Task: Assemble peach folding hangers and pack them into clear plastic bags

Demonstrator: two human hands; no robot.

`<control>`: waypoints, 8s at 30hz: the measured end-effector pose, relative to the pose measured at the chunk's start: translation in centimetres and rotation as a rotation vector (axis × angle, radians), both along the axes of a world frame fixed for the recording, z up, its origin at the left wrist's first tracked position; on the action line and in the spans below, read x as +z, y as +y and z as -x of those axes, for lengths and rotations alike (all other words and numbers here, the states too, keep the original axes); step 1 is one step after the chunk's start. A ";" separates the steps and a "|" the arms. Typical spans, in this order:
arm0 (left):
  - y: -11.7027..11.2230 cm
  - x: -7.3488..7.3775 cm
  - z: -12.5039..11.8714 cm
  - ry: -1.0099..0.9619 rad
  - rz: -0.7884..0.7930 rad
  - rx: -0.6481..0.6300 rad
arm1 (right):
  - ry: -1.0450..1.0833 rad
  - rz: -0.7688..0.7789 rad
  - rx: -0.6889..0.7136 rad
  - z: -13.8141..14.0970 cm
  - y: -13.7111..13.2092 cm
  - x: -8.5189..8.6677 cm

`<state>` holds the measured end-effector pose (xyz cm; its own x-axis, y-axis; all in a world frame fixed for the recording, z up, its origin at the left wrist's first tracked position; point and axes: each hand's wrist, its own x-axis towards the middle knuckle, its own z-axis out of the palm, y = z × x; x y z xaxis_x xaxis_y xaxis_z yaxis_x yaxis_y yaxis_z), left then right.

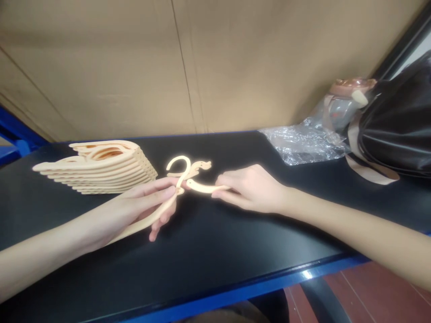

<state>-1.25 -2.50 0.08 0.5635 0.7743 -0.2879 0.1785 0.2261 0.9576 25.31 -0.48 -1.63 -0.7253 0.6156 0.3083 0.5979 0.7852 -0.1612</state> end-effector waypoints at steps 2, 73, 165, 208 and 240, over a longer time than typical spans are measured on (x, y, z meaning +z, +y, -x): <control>0.1 0.0 0.0 -0.003 0.006 0.023 | -0.025 -0.068 0.027 0.0 -0.2 0.0; 0.2 -0.1 -0.2 0.128 -0.049 0.019 | -0.078 -0.305 0.108 0.9 -2.0 -0.2; 0.5 -1.9 0.5 0.748 -1.599 -0.143 | -0.263 -0.156 -0.467 -0.8 0.6 0.0; 0.5 -1.4 0.6 1.013 -1.737 -0.085 | -0.099 -0.133 0.132 0.3 -0.4 -0.2; -0.2 -1.4 0.3 0.757 -1.415 -0.160 | 0.046 0.065 0.205 0.6 -0.5 0.1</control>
